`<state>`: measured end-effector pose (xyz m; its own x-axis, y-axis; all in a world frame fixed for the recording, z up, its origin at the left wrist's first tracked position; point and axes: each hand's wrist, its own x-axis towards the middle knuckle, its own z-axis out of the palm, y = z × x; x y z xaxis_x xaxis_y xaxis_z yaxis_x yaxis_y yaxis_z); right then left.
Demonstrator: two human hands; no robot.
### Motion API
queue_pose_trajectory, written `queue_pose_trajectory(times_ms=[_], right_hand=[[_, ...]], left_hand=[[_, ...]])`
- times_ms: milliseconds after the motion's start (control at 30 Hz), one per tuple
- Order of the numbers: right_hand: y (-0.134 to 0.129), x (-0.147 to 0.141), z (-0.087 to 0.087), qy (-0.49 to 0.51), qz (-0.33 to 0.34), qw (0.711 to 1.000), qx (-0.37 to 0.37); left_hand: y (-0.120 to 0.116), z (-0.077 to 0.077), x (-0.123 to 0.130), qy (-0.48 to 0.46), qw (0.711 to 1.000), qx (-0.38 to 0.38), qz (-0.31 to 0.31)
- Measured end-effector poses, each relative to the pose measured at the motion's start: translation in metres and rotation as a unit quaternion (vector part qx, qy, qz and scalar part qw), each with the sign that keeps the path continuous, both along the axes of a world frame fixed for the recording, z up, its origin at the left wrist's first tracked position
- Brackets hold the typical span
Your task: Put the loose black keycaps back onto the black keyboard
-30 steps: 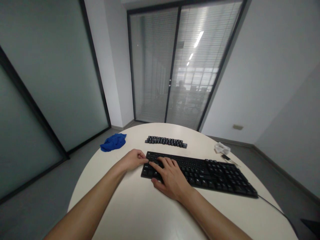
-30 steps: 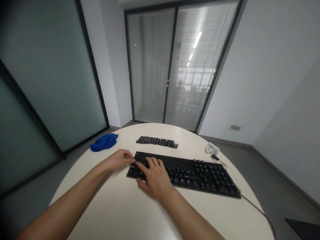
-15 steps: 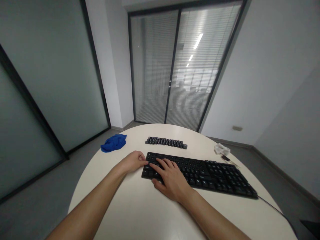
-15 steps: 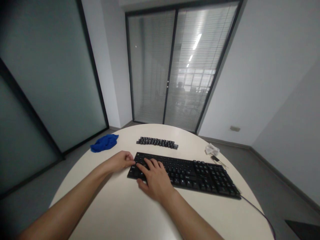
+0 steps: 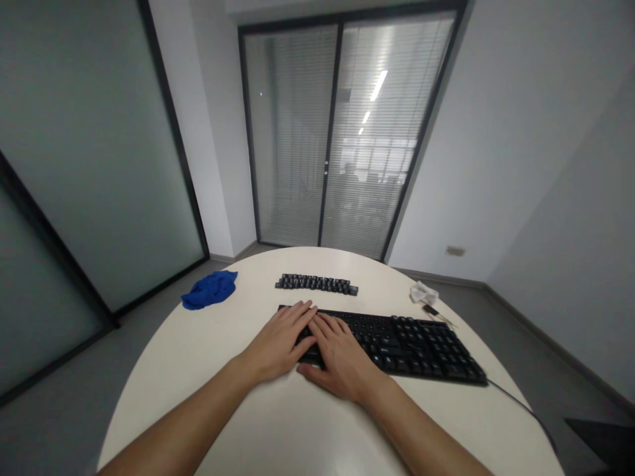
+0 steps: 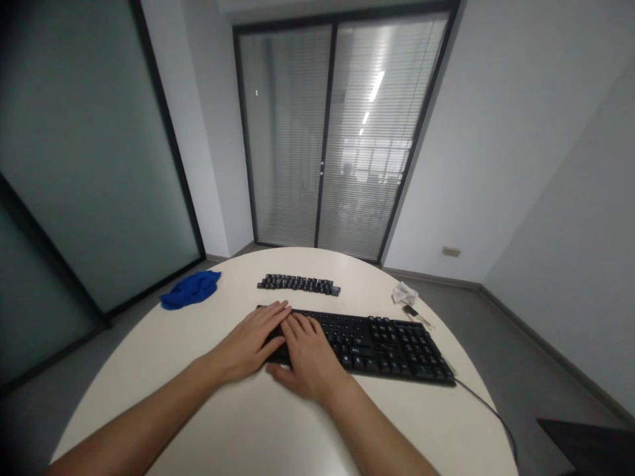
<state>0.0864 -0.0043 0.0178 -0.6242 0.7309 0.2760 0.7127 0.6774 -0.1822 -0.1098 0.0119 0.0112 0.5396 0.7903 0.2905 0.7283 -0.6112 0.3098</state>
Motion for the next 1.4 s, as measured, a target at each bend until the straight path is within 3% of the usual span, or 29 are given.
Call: queue_pose_trajectory(times_ms=[200, 300, 667, 800, 967, 1100, 1200, 1300, 1400], right_hand=[[0.014, 0.076, 0.016, -0.094, -0.128, 0.979, -0.131], [0.016, 0.098, 0.022, -0.105, -0.16, 0.964, -0.186], [0.009, 0.069, 0.009, -0.051, -0.144, 0.98, -0.124], [0.005, 0.065, 0.011, -0.055, -0.149, 0.979, -0.129], [0.009, 0.073, 0.013, -0.026, -0.134, 0.978, -0.161], [0.023, 0.094, 0.014, 0.096, -0.084, 0.977, -0.172], [0.034, 0.112, 0.017, 0.169, -0.136, 0.97, -0.106], [0.041, 0.125, 0.017, 0.138, -0.235, 0.962, -0.019], [0.045, 0.13, 0.012, 0.082, -0.282, 0.956, -0.024]], left_hand=[[-0.002, -0.002, 0.005, 0.071, 0.997, -0.017, -0.022], [-0.004, 0.002, 0.008, 0.076, 0.997, -0.029, -0.017], [-0.004, 0.008, -0.011, 0.076, 0.997, -0.011, 0.031], [-0.012, 0.009, 0.015, 0.066, 0.995, 0.034, 0.06], [-0.019, 0.009, 0.064, 0.054, 0.997, 0.054, 0.032], [-0.017, 0.009, 0.099, 0.049, 0.993, 0.039, 0.103], [-0.015, 0.005, 0.112, 0.036, 0.99, 0.043, 0.13], [-0.016, -0.001, 0.114, 0.037, 0.99, 0.055, 0.121], [-0.016, -0.004, 0.114, 0.049, 0.989, 0.066, 0.126]])
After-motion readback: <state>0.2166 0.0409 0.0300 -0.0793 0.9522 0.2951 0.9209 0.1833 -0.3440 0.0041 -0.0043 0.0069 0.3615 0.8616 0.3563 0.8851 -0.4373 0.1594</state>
